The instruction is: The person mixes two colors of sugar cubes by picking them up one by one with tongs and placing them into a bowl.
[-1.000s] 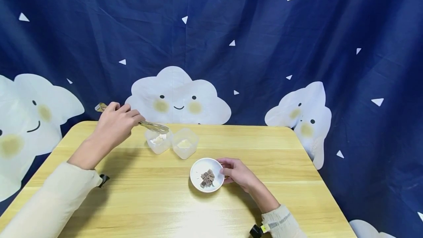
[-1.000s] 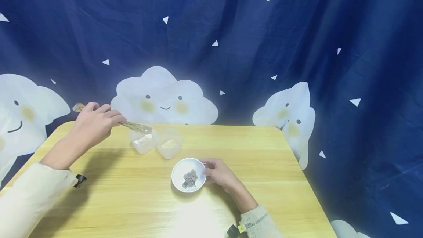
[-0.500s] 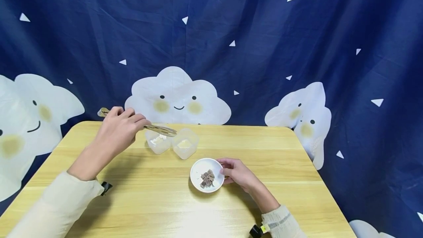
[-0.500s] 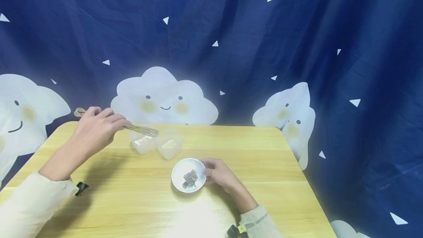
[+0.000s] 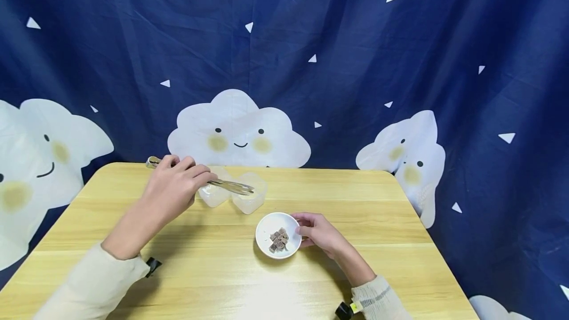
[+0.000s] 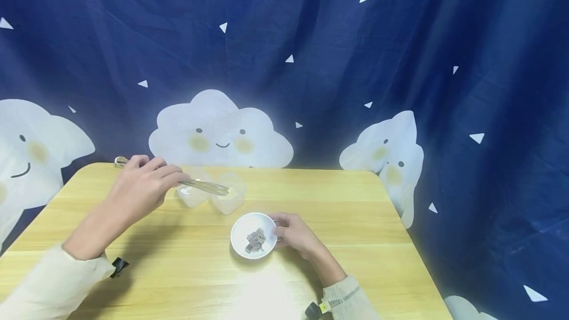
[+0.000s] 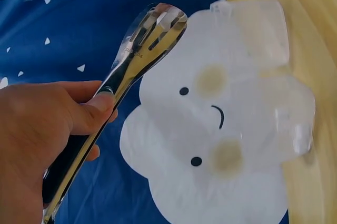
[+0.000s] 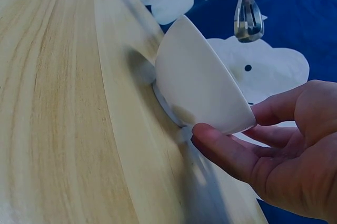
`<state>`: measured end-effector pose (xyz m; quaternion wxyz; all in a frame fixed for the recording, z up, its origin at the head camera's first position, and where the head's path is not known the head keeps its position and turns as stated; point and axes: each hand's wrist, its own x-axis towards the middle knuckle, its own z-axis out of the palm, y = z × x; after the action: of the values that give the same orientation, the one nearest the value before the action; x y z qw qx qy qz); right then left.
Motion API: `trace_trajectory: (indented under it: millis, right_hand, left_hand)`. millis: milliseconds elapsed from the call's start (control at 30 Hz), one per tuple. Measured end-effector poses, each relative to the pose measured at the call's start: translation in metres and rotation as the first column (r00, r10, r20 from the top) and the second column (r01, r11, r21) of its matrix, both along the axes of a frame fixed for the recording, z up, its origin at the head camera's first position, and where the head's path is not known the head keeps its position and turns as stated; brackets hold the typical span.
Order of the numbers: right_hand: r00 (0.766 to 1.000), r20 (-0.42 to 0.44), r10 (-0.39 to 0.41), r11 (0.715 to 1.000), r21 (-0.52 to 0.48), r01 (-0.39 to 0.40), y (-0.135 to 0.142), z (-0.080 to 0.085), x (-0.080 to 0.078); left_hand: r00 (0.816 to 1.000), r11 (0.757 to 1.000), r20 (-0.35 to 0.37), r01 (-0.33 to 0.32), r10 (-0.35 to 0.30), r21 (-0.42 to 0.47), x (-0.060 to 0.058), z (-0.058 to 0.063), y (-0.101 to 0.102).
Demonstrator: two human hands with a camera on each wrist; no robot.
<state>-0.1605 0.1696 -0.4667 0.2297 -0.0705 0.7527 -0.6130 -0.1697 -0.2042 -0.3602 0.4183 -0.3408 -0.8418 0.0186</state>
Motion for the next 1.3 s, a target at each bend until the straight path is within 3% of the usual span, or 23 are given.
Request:
trace_trajectory:
  millis: [300, 633, 1300]
  right_hand:
    - [1.0, 0.002, -0.005, 1.0, 0.006, 0.005, 0.001, 0.0, -0.001]
    - [1.0, 0.013, 0.006, 1.0, 0.0, -0.006, 0.002, 0.001, 0.0]
    - [0.999, 0.033, 0.019, 1.0, -0.025, -0.018, 0.004, 0.0, -0.001]
  left_hand:
    - [0.998, 0.998, 0.026, 0.063, -0.063, 0.002, 0.007, -0.008, 0.019]
    - [0.996, 0.997, 0.045, 0.073, -0.072, -0.026, 0.008, -0.013, 0.033]
    - [0.992, 0.991, 0.084, 0.105, -0.097, -0.086, 0.007, -0.038, 0.061]
